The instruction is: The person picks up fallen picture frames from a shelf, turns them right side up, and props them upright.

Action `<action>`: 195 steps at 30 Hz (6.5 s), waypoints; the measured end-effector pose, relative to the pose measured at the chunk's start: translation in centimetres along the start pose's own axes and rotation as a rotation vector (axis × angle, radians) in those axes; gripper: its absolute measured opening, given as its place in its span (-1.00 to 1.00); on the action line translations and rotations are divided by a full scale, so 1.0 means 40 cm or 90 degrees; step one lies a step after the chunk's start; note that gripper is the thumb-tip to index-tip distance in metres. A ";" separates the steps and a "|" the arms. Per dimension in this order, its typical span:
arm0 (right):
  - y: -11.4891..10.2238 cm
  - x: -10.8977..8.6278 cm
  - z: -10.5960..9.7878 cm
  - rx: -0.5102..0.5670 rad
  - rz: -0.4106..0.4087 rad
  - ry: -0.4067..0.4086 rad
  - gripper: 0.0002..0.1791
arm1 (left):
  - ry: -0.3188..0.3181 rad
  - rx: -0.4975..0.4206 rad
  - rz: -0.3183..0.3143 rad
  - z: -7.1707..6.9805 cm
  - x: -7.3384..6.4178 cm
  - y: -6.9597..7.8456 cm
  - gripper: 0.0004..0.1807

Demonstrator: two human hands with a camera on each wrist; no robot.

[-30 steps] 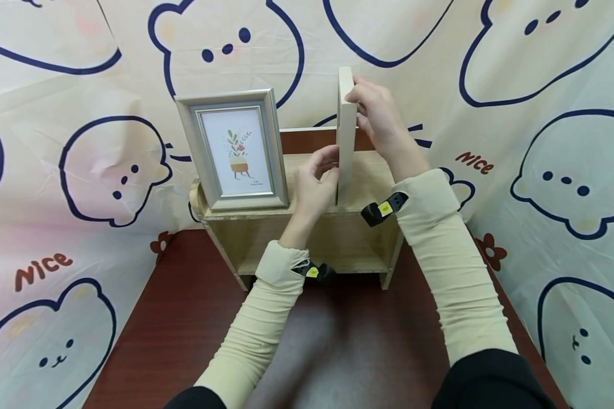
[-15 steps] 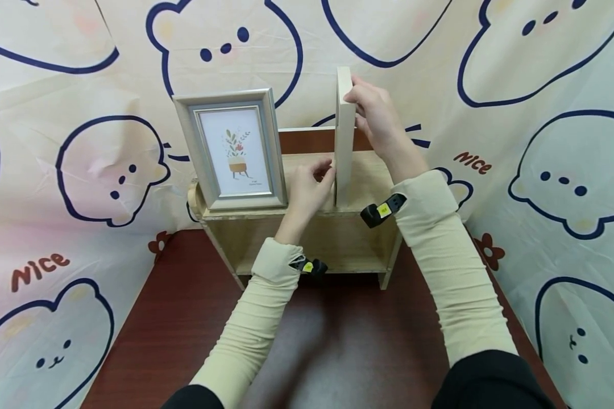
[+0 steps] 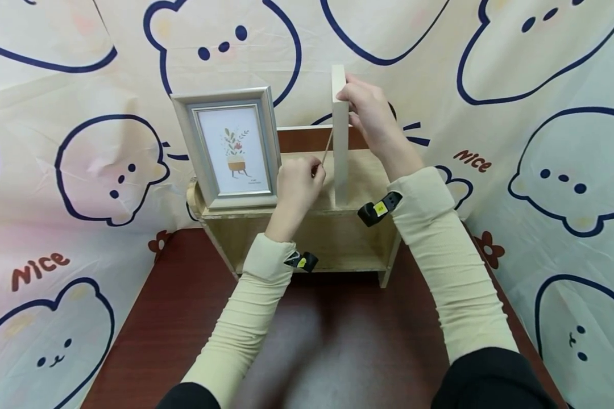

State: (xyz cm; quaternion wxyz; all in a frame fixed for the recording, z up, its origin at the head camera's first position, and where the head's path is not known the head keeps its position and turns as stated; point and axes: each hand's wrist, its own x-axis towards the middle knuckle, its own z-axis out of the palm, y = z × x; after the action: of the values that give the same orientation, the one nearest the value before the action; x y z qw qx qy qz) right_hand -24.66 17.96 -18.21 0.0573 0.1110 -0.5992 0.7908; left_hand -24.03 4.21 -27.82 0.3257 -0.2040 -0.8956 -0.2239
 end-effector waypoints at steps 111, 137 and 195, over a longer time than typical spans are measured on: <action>0.050 0.179 -0.016 -0.444 0.111 -0.075 -0.52 | 0.073 -0.342 -0.068 -0.015 -0.006 -0.015 -0.48; 0.048 0.160 -0.070 -0.444 0.103 0.019 -0.54 | -0.022 -0.360 -0.042 -0.005 0.006 -0.039 -0.50; 0.007 0.033 -0.210 -0.360 0.079 0.081 -0.59 | 0.088 -0.182 -0.093 -0.025 0.068 -0.037 -0.78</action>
State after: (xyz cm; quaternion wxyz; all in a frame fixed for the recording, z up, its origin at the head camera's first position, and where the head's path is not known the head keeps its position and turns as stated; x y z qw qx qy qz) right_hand -26.92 25.91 -20.31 0.0749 0.0042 -0.7969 0.5995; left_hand -26.22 3.07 -25.68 0.3369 -0.1664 -0.8426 -0.3857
